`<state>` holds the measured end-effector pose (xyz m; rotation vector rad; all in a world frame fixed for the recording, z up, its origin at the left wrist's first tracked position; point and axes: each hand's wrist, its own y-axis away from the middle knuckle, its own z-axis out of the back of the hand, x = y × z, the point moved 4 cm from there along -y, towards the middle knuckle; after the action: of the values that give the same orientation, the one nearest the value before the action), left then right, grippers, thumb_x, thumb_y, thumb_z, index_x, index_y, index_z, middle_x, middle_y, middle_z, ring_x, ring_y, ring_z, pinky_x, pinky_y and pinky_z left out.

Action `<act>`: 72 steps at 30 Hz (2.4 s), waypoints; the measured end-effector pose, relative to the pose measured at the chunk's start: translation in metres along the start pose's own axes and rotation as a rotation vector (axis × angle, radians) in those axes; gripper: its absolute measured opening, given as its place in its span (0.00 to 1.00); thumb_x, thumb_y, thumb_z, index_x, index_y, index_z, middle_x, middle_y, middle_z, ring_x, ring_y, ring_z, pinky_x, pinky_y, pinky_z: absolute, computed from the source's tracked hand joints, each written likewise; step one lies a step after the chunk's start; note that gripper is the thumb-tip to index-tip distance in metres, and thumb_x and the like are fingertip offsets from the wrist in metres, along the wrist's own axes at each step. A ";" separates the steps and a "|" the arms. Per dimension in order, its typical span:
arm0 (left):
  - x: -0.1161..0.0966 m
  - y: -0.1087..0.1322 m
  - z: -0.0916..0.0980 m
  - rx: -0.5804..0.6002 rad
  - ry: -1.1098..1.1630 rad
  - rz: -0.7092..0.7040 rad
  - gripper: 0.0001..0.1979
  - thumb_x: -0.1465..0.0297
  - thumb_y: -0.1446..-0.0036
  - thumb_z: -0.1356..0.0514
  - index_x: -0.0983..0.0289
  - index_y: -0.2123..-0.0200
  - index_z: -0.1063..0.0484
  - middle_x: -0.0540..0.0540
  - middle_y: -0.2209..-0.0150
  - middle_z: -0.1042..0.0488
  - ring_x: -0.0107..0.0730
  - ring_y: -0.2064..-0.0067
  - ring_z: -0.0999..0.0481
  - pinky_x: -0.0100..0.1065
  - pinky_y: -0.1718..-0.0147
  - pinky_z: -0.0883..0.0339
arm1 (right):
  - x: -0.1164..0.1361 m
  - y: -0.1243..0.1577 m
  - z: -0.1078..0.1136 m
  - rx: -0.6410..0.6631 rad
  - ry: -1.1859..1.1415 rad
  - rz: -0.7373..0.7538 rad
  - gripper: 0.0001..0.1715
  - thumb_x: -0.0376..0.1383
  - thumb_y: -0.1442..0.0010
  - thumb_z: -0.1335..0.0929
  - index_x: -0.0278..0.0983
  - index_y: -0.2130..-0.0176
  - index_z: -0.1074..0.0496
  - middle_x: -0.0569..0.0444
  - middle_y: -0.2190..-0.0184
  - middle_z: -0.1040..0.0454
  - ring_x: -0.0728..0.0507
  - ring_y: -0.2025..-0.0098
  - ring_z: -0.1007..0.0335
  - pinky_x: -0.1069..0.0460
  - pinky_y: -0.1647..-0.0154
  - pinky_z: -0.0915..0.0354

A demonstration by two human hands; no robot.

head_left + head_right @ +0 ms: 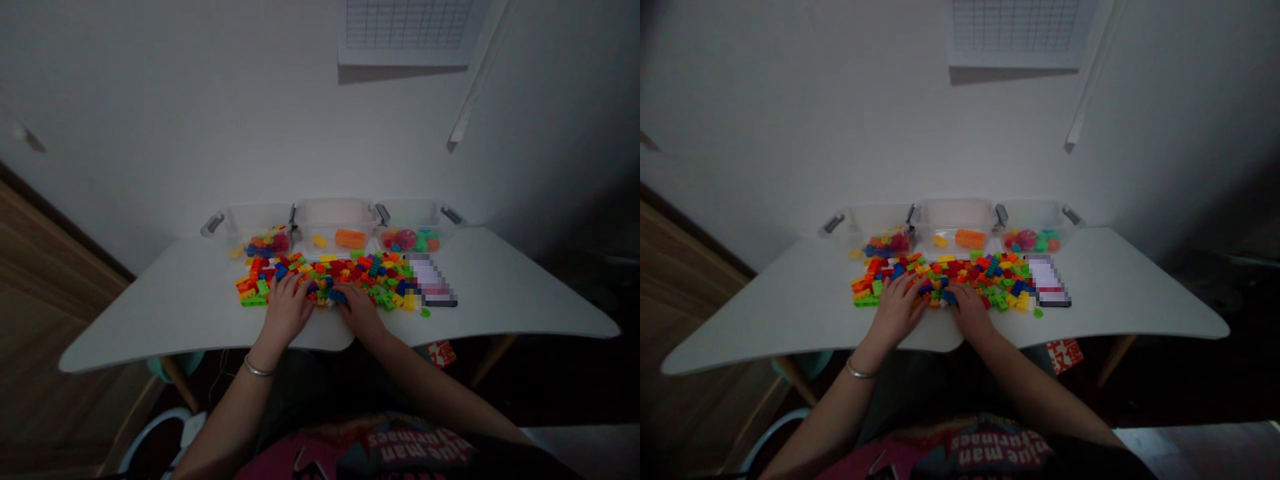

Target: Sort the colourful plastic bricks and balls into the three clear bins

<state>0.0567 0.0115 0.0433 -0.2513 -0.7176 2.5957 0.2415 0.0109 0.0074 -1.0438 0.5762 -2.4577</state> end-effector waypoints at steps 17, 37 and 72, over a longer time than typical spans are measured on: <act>0.003 0.001 -0.013 0.014 -0.028 0.017 0.25 0.63 0.38 0.44 0.62 0.38 0.34 0.64 0.38 0.32 0.54 0.35 0.37 0.63 0.34 0.56 | 0.009 0.003 0.021 -0.260 0.004 0.034 0.18 0.34 0.36 0.36 0.39 0.47 0.30 0.42 0.46 0.30 0.38 0.42 0.34 0.38 0.39 0.37; 0.011 0.006 -0.007 -0.073 -0.029 0.195 0.21 0.63 0.38 0.44 0.65 0.44 0.28 0.64 0.41 0.28 0.56 0.38 0.34 0.65 0.35 0.59 | -0.023 -0.082 0.114 -0.506 -0.029 -0.130 0.14 0.39 0.44 0.31 0.38 0.57 0.28 0.49 0.60 0.27 0.43 0.64 0.31 0.46 0.60 0.30; 0.011 0.004 -0.006 0.006 -0.024 0.172 0.19 0.65 0.39 0.45 0.65 0.48 0.26 0.63 0.45 0.24 0.52 0.44 0.28 0.59 0.37 0.49 | 0.004 -0.106 0.115 -0.097 0.268 0.092 0.16 0.35 0.40 0.33 0.37 0.53 0.23 0.46 0.51 0.22 0.37 0.46 0.30 0.39 0.40 0.39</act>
<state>0.0475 0.0160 0.0350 -0.2919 -0.7259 2.7672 0.3030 0.0731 0.1375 -0.7074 0.8159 -2.5257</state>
